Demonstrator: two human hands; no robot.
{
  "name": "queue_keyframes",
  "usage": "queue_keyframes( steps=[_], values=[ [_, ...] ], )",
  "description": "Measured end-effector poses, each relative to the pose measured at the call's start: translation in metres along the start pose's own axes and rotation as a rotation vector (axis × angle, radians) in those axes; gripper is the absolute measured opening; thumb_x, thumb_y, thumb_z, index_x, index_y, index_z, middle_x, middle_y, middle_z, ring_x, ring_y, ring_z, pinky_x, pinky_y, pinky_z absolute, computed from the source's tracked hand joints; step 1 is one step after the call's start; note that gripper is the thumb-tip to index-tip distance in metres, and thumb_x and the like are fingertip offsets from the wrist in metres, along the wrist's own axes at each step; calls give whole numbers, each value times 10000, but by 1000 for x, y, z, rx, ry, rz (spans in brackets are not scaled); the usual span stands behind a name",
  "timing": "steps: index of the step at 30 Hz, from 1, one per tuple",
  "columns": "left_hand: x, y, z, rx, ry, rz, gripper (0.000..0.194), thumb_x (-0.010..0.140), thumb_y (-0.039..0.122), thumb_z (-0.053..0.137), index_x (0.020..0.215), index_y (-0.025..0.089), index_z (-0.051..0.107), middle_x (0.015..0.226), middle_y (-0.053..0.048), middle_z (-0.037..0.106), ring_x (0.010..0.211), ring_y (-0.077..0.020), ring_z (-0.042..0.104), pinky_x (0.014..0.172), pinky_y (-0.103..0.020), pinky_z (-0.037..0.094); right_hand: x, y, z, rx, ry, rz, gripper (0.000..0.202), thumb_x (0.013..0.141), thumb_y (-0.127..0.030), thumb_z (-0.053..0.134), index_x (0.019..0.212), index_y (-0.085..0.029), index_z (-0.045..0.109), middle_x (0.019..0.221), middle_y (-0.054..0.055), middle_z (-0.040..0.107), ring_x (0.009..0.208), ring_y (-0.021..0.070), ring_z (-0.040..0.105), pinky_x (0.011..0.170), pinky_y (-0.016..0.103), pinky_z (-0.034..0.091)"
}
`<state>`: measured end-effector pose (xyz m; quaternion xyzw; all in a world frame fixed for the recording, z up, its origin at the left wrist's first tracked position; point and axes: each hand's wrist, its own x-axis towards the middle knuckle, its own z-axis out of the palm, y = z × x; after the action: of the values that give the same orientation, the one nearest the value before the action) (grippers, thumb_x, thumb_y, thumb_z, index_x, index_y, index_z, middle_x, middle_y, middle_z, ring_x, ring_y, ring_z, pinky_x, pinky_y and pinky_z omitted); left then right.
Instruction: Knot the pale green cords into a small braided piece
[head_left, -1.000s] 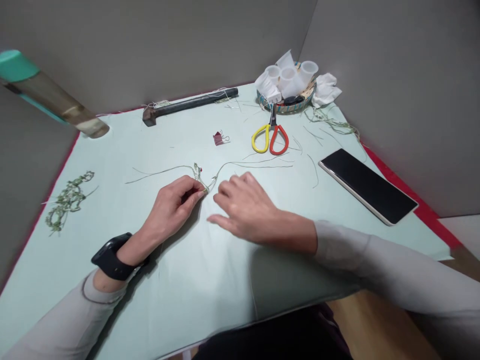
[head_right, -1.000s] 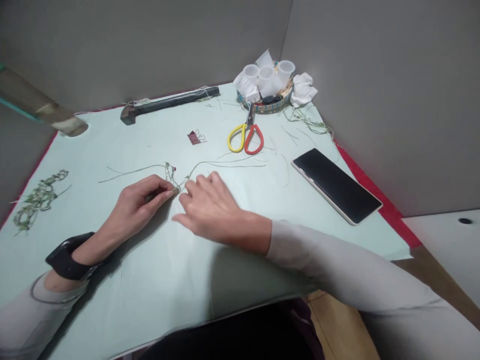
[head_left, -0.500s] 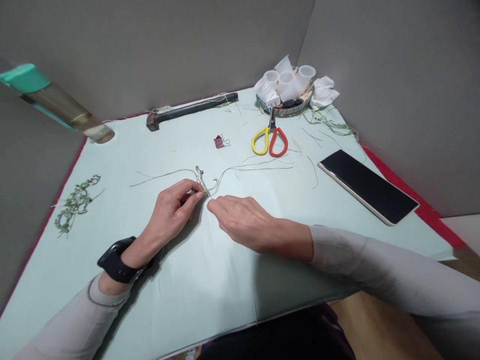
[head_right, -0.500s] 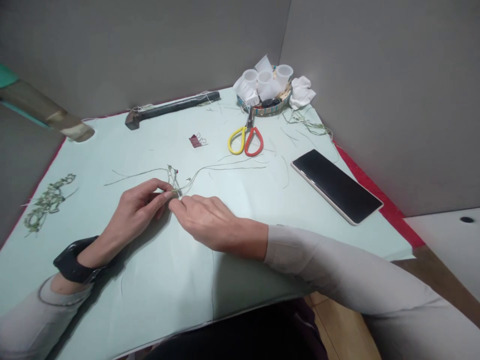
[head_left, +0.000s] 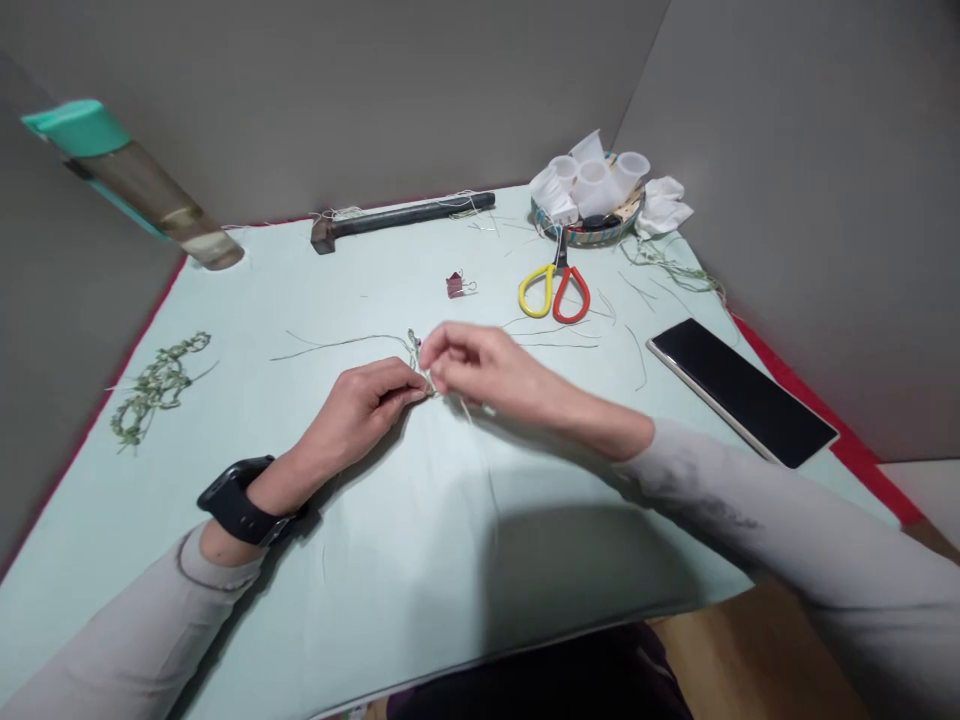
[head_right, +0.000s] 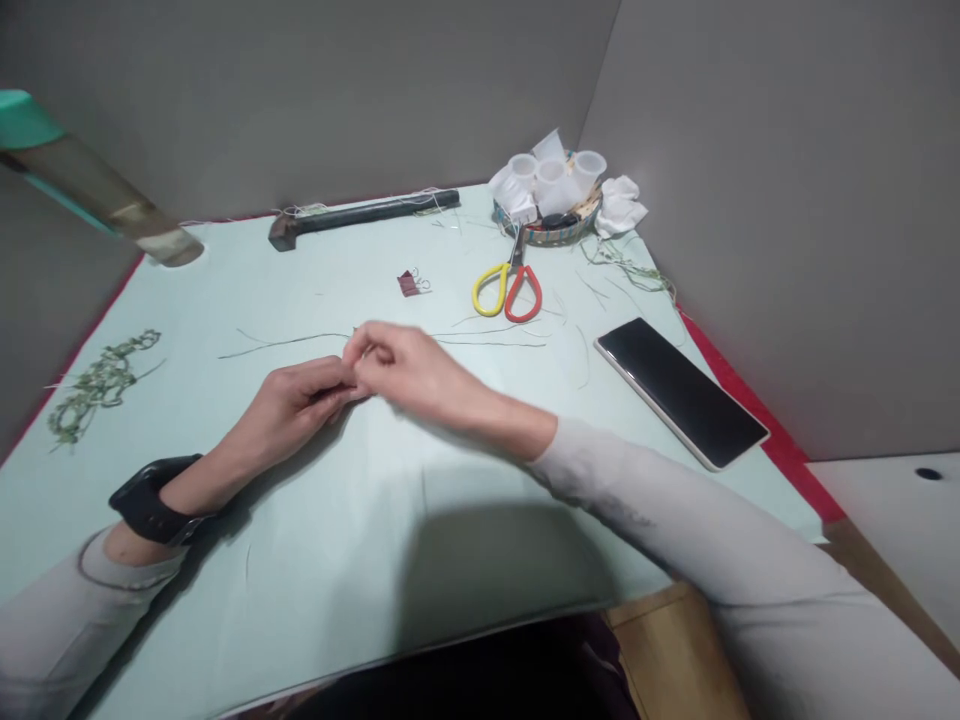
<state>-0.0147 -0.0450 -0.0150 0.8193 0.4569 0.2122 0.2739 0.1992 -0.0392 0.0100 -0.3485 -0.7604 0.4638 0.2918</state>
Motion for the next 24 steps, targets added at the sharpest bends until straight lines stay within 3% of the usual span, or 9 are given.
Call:
queue_keyframes(
  steps=[4,6,8,10,11,14,16,19,24],
  values=[
    [0,0,-1,-53,0,-63,247,997,377,656,1125,168,693,1108,-67,733,936,-207,715,838,-419,621,55,-4,-29,125,106,36,108,866,-114,457,919,-175,528,803,14,625,591,95,515,590,247,488],
    [0,1,-1,-96,2,-116,255,995,379,659,1131,165,690,1100,-66,732,922,-204,715,818,-410,624,76,-4,-41,143,210,0,110,906,-134,466,986,-175,530,971,50,662,787,110,630,749,268,546],
    [-1,2,-1,-153,1,-177,260,997,383,657,1131,162,686,1078,-61,731,882,-192,714,777,-386,627,83,-2,-47,122,325,-60,179,921,-146,498,1092,-192,522,1200,71,638,1061,133,638,907,298,534],
    [-1,2,0,-216,-1,-234,263,1001,387,651,1129,160,684,1055,-56,730,844,-181,711,742,-365,626,72,3,-45,31,387,-136,220,893,-120,528,1096,-203,539,1282,75,622,1162,152,596,979,316,500],
    [-1,2,0,-247,-1,-257,264,1002,389,649,1129,160,683,1051,-55,730,836,-178,710,736,-361,626,62,7,-41,-130,387,-213,197,921,-152,493,1105,-196,548,1258,91,641,1088,163,618,956,337,509],
    [-1,1,1,-326,10,-306,272,1001,395,648,1137,161,682,1063,-59,730,852,-184,712,751,-372,627,26,24,-21,-266,255,-299,146,901,-177,539,1023,-187,619,1067,74,701,987,207,614,957,403,491],
    [-1,2,1,-360,22,-331,282,999,399,650,1146,161,681,1077,-62,729,871,-191,714,766,-382,627,11,36,-7,-329,160,-340,165,868,-184,602,1028,-180,641,1075,93,703,1025,249,595,962,439,475],
    [-1,4,0,-386,39,-365,295,996,402,653,1164,161,677,1104,-68,726,899,-202,716,782,-395,628,10,49,7,-384,86,-369,136,917,-238,634,1041,-185,649,1066,107,692,1014,266,567,922,442,470],
    [-2,6,-2,-400,42,-400,296,992,392,661,1180,164,674,1136,-75,723,929,-211,717,802,-407,629,26,56,10,-392,112,-415,103,1001,-230,544,939,-209,623,995,84,669,975,237,550,891,399,473]
  ],
)
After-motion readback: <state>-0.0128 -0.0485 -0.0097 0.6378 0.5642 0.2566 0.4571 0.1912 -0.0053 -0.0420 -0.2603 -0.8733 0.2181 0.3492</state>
